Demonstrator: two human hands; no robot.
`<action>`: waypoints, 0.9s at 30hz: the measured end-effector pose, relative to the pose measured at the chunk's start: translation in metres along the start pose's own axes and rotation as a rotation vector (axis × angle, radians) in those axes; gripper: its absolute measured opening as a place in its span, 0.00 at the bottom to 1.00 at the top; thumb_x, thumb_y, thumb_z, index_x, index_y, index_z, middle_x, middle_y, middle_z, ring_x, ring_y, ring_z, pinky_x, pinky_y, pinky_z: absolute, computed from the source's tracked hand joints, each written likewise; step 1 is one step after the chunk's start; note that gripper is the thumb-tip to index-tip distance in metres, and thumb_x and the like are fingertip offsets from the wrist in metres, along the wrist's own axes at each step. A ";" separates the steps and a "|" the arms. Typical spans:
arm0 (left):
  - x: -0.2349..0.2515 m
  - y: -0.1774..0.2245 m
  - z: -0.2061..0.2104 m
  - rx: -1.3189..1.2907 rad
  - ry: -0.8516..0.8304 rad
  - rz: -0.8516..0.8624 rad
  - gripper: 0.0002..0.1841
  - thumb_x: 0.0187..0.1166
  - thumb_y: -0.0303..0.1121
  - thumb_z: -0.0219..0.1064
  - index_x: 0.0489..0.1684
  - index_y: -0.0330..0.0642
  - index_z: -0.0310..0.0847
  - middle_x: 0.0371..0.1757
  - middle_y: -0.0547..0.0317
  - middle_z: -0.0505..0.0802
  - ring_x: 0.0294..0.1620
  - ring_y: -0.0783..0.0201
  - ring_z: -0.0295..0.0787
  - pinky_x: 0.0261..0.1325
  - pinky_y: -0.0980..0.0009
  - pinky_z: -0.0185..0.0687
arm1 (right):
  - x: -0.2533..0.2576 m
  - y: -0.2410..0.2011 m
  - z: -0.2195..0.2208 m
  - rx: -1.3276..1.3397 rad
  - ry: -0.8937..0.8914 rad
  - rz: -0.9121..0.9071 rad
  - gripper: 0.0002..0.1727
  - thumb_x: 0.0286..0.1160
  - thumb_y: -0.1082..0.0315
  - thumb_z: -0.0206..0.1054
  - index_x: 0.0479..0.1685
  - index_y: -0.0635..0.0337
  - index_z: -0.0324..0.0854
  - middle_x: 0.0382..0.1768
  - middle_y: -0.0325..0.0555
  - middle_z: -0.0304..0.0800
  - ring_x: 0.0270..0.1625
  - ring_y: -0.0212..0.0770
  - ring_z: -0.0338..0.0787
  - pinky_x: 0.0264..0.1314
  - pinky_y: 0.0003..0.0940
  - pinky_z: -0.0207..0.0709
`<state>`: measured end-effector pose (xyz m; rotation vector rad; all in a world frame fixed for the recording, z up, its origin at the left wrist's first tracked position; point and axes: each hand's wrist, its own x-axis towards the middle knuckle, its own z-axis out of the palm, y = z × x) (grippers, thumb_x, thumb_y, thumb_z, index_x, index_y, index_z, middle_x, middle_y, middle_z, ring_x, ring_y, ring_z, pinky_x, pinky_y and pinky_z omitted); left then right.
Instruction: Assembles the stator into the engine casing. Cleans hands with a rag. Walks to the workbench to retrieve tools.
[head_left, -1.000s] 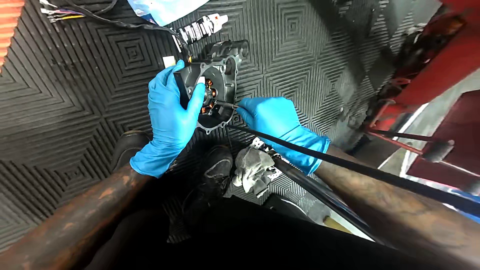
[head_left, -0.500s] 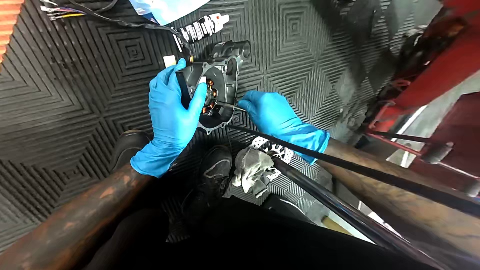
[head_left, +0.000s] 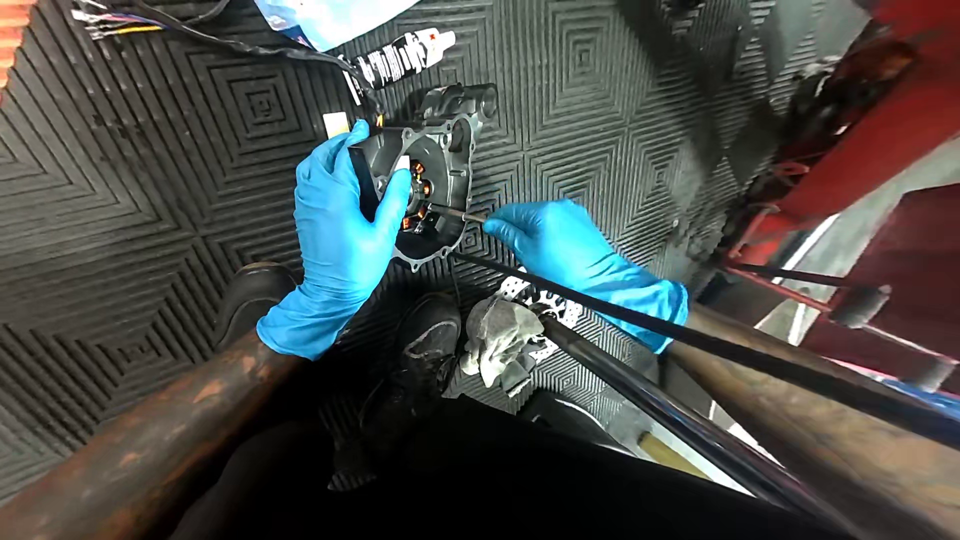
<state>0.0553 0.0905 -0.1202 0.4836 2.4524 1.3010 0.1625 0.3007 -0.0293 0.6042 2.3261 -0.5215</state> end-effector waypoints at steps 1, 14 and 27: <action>-0.001 0.002 -0.001 0.000 -0.010 0.002 0.31 0.83 0.55 0.62 0.77 0.41 0.79 0.78 0.49 0.83 0.80 0.52 0.74 0.81 0.53 0.65 | 0.002 -0.005 -0.003 0.205 -0.104 0.167 0.19 0.91 0.53 0.58 0.41 0.48 0.93 0.21 0.38 0.83 0.24 0.38 0.80 0.29 0.42 0.72; -0.007 0.005 -0.008 0.002 -0.045 0.009 0.31 0.86 0.53 0.62 0.79 0.40 0.75 0.80 0.45 0.80 0.82 0.49 0.72 0.83 0.52 0.65 | -0.006 0.007 0.018 -0.251 0.255 -0.299 0.18 0.88 0.56 0.57 0.37 0.56 0.89 0.23 0.48 0.88 0.29 0.52 0.91 0.29 0.52 0.80; -0.010 0.007 -0.010 0.008 -0.056 0.010 0.30 0.87 0.51 0.61 0.80 0.39 0.74 0.81 0.46 0.79 0.84 0.48 0.70 0.84 0.50 0.64 | -0.004 0.005 0.017 -0.369 0.279 -0.370 0.17 0.88 0.58 0.58 0.35 0.59 0.84 0.23 0.51 0.85 0.30 0.56 0.91 0.32 0.53 0.80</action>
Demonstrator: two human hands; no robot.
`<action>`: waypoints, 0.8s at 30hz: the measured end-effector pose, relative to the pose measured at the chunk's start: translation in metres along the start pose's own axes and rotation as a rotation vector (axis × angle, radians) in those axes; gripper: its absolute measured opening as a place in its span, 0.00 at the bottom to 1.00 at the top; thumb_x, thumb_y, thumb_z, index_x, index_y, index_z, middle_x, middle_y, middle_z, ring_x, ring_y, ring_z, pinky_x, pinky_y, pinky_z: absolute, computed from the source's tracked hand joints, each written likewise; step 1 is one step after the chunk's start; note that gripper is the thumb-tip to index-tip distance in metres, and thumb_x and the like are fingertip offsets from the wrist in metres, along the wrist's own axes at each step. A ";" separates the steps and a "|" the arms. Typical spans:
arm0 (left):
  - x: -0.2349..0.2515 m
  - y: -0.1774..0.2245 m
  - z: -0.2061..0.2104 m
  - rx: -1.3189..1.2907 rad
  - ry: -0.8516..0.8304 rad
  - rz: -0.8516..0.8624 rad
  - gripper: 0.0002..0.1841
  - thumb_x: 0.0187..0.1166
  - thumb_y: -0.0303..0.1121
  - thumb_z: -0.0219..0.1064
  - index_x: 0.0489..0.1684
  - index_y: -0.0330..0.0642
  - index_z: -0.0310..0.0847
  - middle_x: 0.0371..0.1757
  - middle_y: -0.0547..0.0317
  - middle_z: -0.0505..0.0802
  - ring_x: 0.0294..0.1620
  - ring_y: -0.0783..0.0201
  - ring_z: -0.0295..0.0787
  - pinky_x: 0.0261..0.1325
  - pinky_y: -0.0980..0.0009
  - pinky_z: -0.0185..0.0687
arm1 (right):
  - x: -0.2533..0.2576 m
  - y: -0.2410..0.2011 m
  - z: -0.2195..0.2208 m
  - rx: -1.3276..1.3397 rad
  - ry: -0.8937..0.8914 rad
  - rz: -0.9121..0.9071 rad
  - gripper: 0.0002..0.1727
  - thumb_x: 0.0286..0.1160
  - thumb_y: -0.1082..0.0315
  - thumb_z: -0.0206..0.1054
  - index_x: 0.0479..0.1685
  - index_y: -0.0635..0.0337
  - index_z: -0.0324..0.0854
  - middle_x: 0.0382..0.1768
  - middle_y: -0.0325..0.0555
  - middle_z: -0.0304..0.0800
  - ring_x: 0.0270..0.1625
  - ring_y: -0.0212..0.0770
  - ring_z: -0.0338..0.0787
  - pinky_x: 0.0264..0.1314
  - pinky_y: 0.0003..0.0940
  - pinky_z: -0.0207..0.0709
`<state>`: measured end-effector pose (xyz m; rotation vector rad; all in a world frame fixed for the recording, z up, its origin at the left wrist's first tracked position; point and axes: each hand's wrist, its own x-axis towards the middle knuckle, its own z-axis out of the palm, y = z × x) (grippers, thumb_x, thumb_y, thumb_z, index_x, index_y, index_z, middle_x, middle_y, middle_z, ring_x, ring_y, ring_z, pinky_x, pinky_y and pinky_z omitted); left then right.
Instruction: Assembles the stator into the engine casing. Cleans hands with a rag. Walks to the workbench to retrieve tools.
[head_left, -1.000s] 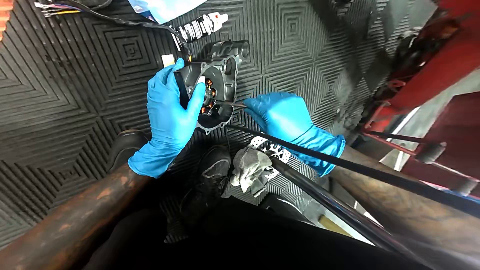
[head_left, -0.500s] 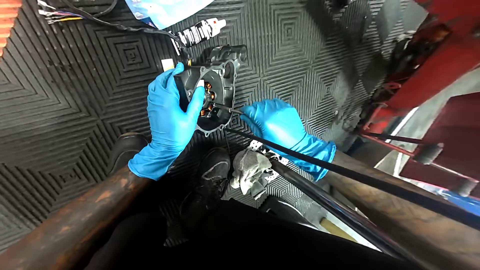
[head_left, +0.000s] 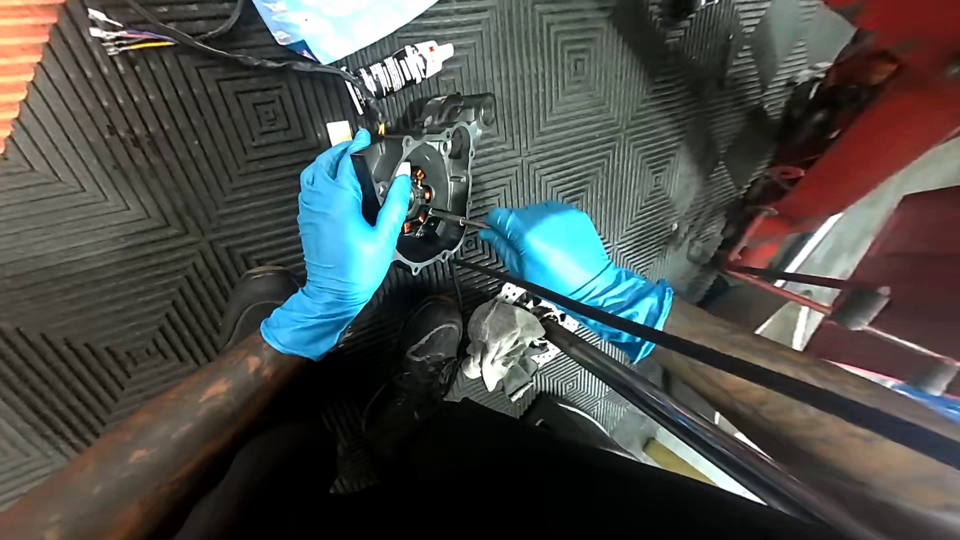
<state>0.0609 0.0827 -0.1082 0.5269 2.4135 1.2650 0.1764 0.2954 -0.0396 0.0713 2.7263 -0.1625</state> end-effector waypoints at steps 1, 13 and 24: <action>0.000 0.000 0.000 0.000 -0.002 -0.003 0.30 0.86 0.51 0.61 0.80 0.39 0.74 0.81 0.46 0.78 0.84 0.48 0.70 0.84 0.50 0.64 | 0.003 -0.002 -0.004 0.079 -0.095 0.112 0.20 0.89 0.54 0.56 0.33 0.57 0.84 0.20 0.48 0.84 0.28 0.53 0.90 0.28 0.53 0.78; 0.002 -0.002 0.001 -0.006 -0.008 0.002 0.30 0.86 0.52 0.61 0.79 0.39 0.74 0.81 0.46 0.78 0.84 0.49 0.70 0.83 0.50 0.64 | 0.001 0.001 -0.002 0.087 -0.085 0.149 0.15 0.84 0.54 0.64 0.39 0.55 0.86 0.24 0.50 0.87 0.30 0.56 0.91 0.28 0.56 0.79; 0.000 0.002 0.000 -0.014 -0.007 0.017 0.30 0.87 0.50 0.61 0.80 0.39 0.73 0.83 0.46 0.77 0.84 0.47 0.69 0.83 0.48 0.64 | 0.025 -0.009 -0.028 0.916 -0.520 0.898 0.20 0.90 0.49 0.58 0.40 0.50 0.90 0.14 0.32 0.73 0.14 0.28 0.68 0.15 0.25 0.63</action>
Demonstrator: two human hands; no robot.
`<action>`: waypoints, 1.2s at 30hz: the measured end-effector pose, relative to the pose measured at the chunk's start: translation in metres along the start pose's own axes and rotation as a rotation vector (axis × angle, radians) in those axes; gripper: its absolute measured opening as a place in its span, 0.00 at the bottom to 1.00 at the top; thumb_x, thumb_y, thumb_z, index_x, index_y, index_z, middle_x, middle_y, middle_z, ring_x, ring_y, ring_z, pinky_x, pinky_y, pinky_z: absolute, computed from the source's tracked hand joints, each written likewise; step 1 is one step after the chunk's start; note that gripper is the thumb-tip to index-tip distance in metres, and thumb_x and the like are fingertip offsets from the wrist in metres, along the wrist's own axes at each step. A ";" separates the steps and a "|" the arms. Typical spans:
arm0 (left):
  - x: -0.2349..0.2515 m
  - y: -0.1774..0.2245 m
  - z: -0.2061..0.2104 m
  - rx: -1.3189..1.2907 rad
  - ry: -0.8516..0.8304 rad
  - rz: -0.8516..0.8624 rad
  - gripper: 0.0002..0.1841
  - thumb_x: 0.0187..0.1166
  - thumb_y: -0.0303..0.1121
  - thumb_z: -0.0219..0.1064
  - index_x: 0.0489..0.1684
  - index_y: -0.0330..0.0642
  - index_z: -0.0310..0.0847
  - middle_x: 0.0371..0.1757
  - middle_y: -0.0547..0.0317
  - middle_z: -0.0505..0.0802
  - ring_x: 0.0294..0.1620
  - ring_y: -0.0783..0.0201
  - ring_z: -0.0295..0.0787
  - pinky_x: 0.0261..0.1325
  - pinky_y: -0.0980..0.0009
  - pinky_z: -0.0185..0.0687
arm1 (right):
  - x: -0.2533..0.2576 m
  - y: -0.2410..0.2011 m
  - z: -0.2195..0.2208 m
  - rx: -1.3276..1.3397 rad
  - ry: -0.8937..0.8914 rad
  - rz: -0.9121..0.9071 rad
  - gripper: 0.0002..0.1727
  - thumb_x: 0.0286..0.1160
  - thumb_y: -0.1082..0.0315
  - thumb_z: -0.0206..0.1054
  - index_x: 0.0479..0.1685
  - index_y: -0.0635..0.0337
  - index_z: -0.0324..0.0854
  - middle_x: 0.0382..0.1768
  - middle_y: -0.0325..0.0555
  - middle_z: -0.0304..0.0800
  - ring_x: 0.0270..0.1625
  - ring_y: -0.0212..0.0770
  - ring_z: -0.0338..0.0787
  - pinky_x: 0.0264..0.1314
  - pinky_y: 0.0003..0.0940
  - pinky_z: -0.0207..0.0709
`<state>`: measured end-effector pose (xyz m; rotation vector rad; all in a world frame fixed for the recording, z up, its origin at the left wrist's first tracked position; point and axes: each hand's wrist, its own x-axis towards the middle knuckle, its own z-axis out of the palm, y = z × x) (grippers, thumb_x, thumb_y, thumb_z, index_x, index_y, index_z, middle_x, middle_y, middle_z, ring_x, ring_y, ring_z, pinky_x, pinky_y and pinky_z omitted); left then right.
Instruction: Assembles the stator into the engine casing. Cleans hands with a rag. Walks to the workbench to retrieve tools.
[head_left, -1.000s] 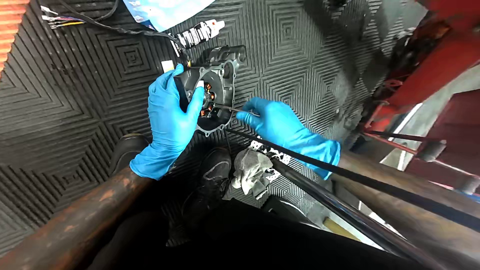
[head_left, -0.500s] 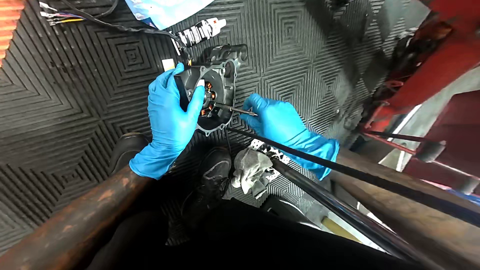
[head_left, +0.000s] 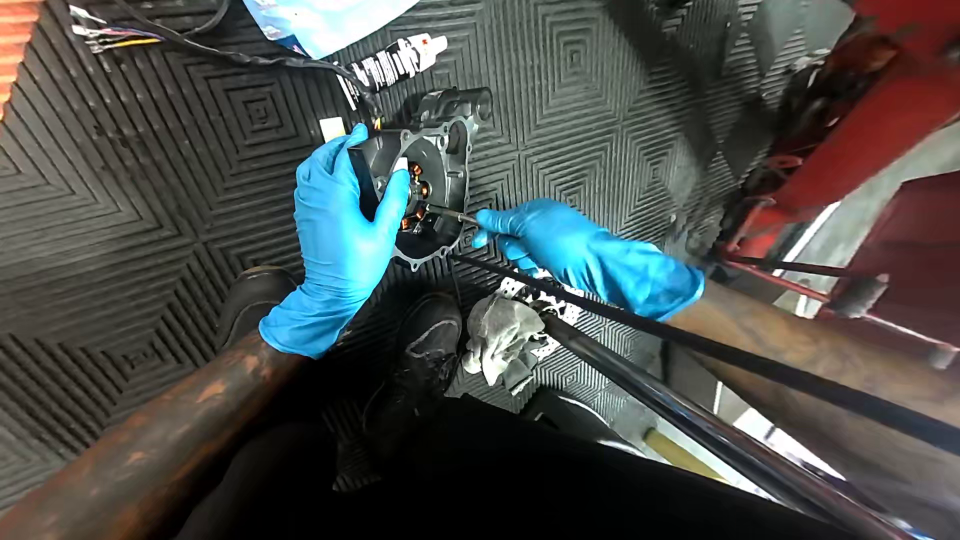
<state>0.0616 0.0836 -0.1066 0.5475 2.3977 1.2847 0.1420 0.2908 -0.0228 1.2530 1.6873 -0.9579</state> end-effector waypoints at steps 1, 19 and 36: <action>0.000 0.000 0.000 -0.004 0.000 -0.001 0.30 0.87 0.50 0.62 0.80 0.39 0.74 0.82 0.46 0.77 0.84 0.47 0.69 0.83 0.48 0.64 | -0.004 0.002 0.003 -0.268 0.107 -0.173 0.16 0.88 0.50 0.62 0.45 0.50 0.90 0.24 0.37 0.83 0.25 0.35 0.79 0.28 0.36 0.72; 0.004 -0.002 -0.001 0.010 -0.012 -0.018 0.30 0.87 0.52 0.61 0.79 0.40 0.75 0.82 0.46 0.78 0.83 0.48 0.70 0.83 0.49 0.65 | 0.008 0.027 0.013 -0.934 0.458 -0.728 0.14 0.86 0.59 0.61 0.50 0.59 0.87 0.34 0.53 0.92 0.39 0.56 0.93 0.40 0.56 0.82; 0.011 -0.011 0.005 -0.005 0.048 -0.001 0.29 0.83 0.55 0.63 0.73 0.42 0.81 0.76 0.50 0.84 0.80 0.52 0.75 0.81 0.53 0.67 | 0.006 0.025 0.024 -1.033 0.580 -0.864 0.11 0.83 0.66 0.60 0.41 0.64 0.83 0.28 0.57 0.86 0.33 0.60 0.90 0.33 0.55 0.78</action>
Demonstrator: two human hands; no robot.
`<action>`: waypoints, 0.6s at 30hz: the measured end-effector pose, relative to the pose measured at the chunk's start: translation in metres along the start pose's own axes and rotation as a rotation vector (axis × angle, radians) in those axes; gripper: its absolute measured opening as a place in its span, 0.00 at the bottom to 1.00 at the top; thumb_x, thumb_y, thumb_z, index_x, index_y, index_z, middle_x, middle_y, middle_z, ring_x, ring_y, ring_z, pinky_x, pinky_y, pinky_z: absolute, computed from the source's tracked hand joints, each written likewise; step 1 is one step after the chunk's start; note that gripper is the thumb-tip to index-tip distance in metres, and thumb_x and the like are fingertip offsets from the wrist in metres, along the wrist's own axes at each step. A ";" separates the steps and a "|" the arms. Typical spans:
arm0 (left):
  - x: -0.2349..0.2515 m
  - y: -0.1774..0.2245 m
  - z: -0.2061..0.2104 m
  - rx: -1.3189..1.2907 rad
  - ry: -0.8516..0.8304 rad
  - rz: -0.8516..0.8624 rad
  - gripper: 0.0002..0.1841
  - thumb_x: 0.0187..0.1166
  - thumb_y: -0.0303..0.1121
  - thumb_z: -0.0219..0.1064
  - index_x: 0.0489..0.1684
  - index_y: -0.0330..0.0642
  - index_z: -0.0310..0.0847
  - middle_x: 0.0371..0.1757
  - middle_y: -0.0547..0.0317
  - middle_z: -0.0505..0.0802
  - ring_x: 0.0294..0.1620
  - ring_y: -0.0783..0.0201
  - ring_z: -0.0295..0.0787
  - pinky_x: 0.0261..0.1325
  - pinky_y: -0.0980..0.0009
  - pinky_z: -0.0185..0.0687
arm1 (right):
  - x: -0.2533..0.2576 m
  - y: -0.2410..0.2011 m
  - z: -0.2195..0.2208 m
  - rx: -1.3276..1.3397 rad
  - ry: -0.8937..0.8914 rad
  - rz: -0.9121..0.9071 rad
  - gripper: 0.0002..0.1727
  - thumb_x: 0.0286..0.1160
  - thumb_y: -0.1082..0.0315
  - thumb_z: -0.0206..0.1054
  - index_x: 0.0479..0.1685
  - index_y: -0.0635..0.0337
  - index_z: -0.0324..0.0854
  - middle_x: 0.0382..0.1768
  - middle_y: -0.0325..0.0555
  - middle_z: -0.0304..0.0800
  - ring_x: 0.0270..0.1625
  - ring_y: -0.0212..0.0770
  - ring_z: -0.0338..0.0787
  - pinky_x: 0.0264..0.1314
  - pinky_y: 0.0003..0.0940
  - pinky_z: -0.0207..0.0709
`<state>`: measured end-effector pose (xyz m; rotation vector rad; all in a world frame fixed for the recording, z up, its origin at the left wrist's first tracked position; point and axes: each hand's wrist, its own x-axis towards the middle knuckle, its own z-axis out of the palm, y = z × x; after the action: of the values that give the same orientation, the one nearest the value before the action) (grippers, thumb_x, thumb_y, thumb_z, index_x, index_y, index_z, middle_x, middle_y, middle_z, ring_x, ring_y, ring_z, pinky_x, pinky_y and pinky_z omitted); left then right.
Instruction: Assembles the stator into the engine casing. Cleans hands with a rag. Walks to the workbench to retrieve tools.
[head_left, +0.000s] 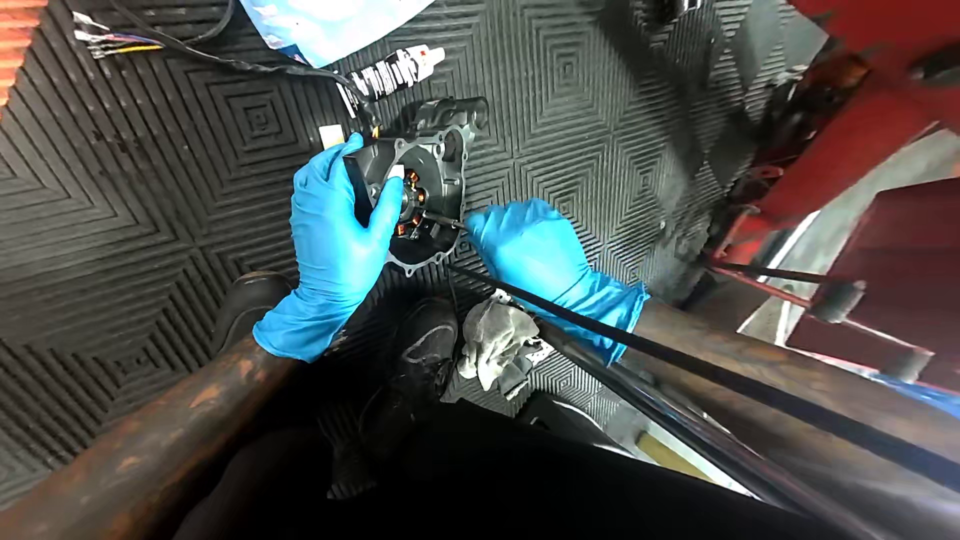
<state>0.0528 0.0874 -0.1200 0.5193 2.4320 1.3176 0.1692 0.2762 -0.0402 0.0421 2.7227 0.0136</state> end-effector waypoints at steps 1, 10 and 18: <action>0.001 -0.001 0.002 -0.005 0.014 0.000 0.29 0.82 0.55 0.63 0.71 0.42 0.83 0.75 0.51 0.85 0.80 0.53 0.76 0.81 0.54 0.68 | 0.000 0.002 0.004 -0.061 0.051 -0.078 0.09 0.80 0.71 0.59 0.37 0.66 0.82 0.26 0.59 0.84 0.30 0.62 0.88 0.31 0.55 0.75; -0.009 0.010 -0.005 0.011 -0.059 -0.001 0.29 0.86 0.51 0.61 0.78 0.40 0.76 0.82 0.48 0.78 0.84 0.47 0.69 0.81 0.46 0.65 | 0.027 0.016 -0.023 1.273 -0.676 1.041 0.20 0.92 0.52 0.53 0.42 0.53 0.87 0.12 0.31 0.67 0.09 0.27 0.64 0.10 0.21 0.60; 0.003 -0.003 0.003 -0.012 0.006 -0.009 0.30 0.82 0.57 0.62 0.72 0.41 0.82 0.75 0.49 0.85 0.79 0.53 0.76 0.82 0.55 0.67 | 0.004 0.000 -0.003 -0.072 0.039 -0.083 0.07 0.77 0.75 0.59 0.40 0.66 0.83 0.31 0.61 0.85 0.32 0.62 0.88 0.32 0.54 0.76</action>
<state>0.0508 0.0899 -0.1241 0.5017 2.4264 1.3310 0.1646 0.2762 -0.0395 -0.0930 2.7579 0.0887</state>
